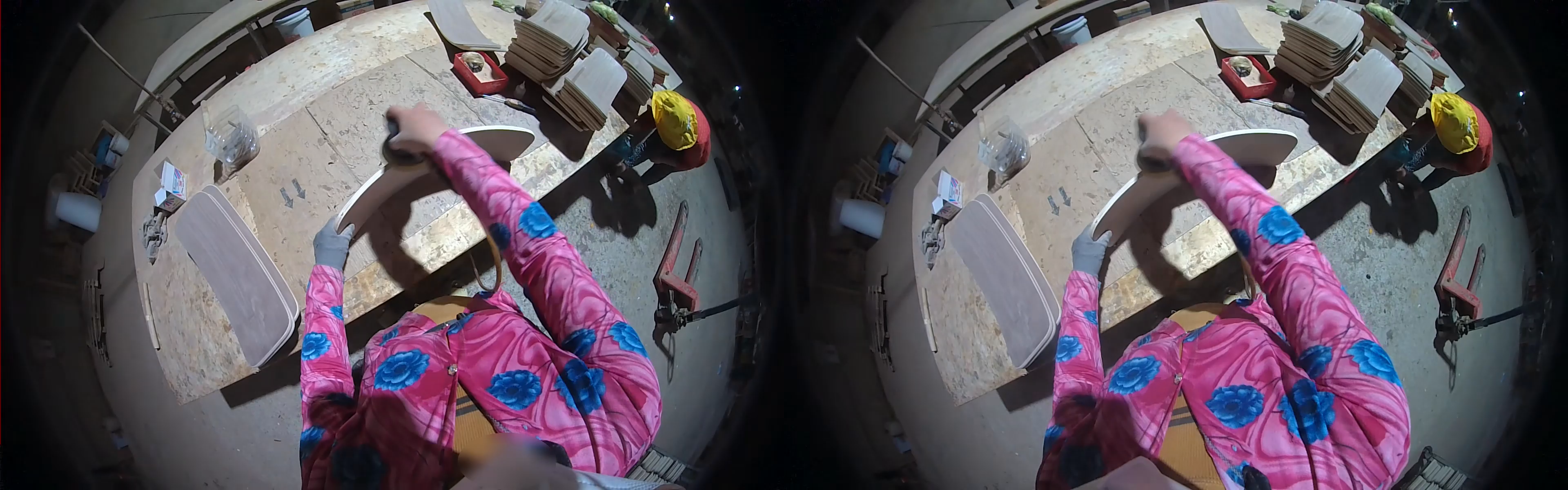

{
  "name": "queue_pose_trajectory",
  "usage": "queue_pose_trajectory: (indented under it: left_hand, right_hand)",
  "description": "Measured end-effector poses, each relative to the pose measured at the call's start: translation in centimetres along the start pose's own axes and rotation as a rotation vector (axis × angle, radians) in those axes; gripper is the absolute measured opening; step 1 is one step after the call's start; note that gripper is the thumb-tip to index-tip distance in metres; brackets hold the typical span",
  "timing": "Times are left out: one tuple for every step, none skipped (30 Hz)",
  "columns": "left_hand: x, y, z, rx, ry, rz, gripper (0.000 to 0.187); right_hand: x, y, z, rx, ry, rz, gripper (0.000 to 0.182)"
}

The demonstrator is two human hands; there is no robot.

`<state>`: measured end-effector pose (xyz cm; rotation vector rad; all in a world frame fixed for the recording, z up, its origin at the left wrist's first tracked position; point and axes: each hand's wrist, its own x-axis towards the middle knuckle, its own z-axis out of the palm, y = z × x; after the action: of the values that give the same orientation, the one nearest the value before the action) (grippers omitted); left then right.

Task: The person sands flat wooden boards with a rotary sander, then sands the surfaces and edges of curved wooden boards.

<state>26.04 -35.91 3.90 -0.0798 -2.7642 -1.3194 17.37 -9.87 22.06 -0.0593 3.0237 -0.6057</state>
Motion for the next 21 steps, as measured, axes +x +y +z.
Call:
queue_pose_trajectory:
  left_hand:
    - [0.2, -0.1, 0.0, -0.001, 0.002, -0.001, 0.036]
    - [0.3, -0.3, 0.0, 0.040, -0.015, 0.009, 0.036]
    - [0.3, -0.5, 0.0, 0.080, -0.029, 0.019, 0.035]
    - [0.3, -0.5, -0.2, 0.080, -0.025, 0.019, 0.035]
    - [0.1, -0.5, -0.3, 0.097, -0.044, 0.069, 0.035]
    - [-0.1, -0.5, -0.5, 0.116, -0.065, 0.117, 0.035]
    - [-0.2, -0.7, -0.4, 0.118, -0.063, 0.113, 0.035]
    - [-0.3, -0.9, -0.1, 0.115, -0.058, 0.113, 0.035]
    - [-0.4, -1.1, 0.1, 0.111, -0.052, 0.112, 0.035]
    - [-0.6, -0.9, 0.1, 0.113, -0.048, 0.104, 0.035]
    - [-0.9, -0.4, 0.0, 0.110, -0.039, 0.094, 0.035]
    - [-1.1, 0.1, -0.3, 0.107, -0.030, 0.083, 0.035]
    - [-1.2, 0.4, -0.4, 0.109, -0.026, 0.073, 0.035]
    - [-1.0, 0.7, -0.5, 0.091, -0.033, 0.031, 0.036]
    - [-0.8, 1.0, -0.6, 0.071, -0.040, -0.011, 0.037]
    - [-0.6, 1.2, -0.8, 0.062, -0.053, -0.020, 0.038]
    - [-0.4, 0.9, -0.7, 0.061, -0.045, -0.028, 0.038]
    - [-0.1, 0.4, -0.4, 0.055, -0.041, -0.015, 0.038]
    - [0.0, 0.1, -0.3, 0.050, -0.039, -0.002, 0.039]
    - [0.0, 0.3, -0.4, 0.051, -0.033, -0.011, 0.039]
    - [0.0, 0.6, -0.5, 0.050, -0.042, -0.033, 0.039]
  right_hand:
    - [-0.6, -2.0, 0.6, 0.015, -0.047, -0.080, 0.047]
    - [-1.0, -3.7, 1.9, -0.030, -0.016, -0.139, 0.045]
    - [-2.1, -5.6, 2.5, -0.011, -0.042, -0.166, 0.045]
    - [-2.9, -6.9, 3.4, 0.006, -0.035, -0.221, 0.046]
    - [-3.6, -8.0, 3.6, 0.023, -0.076, -0.243, 0.046]
    - [-3.7, -8.3, 4.1, 0.022, -0.069, -0.261, 0.045]
    - [-3.8, -8.5, 4.4, 0.021, -0.063, -0.280, 0.044]
    - [-3.7, -8.1, 4.2, 0.011, -0.058, -0.255, 0.046]
    - [-3.6, -7.1, 3.7, -0.001, -0.054, -0.231, 0.048]
    - [-2.9, -5.6, 2.8, 0.010, -0.088, -0.190, 0.047]
    - [-2.0, -3.5, 2.5, 0.008, 0.016, -0.158, 0.044]
    - [-3.2, -2.8, -0.7, -0.013, -0.004, -0.047, 0.044]
    - [-2.2, 0.0, -1.5, 0.008, -0.013, -0.004, 0.047]
    - [-1.4, 3.2, -1.6, 0.015, 0.062, 0.062, 0.052]
    - [-0.1, 6.9, -2.3, 0.001, 0.028, 0.083, 0.057]
    - [-0.4, 9.2, -3.5, -0.046, 0.071, 0.158, 0.060]
    - [-0.5, 11.6, -4.4, -0.036, 0.088, 0.219, 0.064]
    - [-0.1, 14.0, -5.0, -0.053, 0.095, 0.278, 0.065]
    - [0.2, 15.9, -5.4, -0.068, 0.101, 0.337, 0.067]
    - [0.3, 16.8, -5.8, -0.072, 0.091, 0.356, 0.069]
    - [0.6, 17.4, -5.9, -0.076, 0.081, 0.374, 0.070]
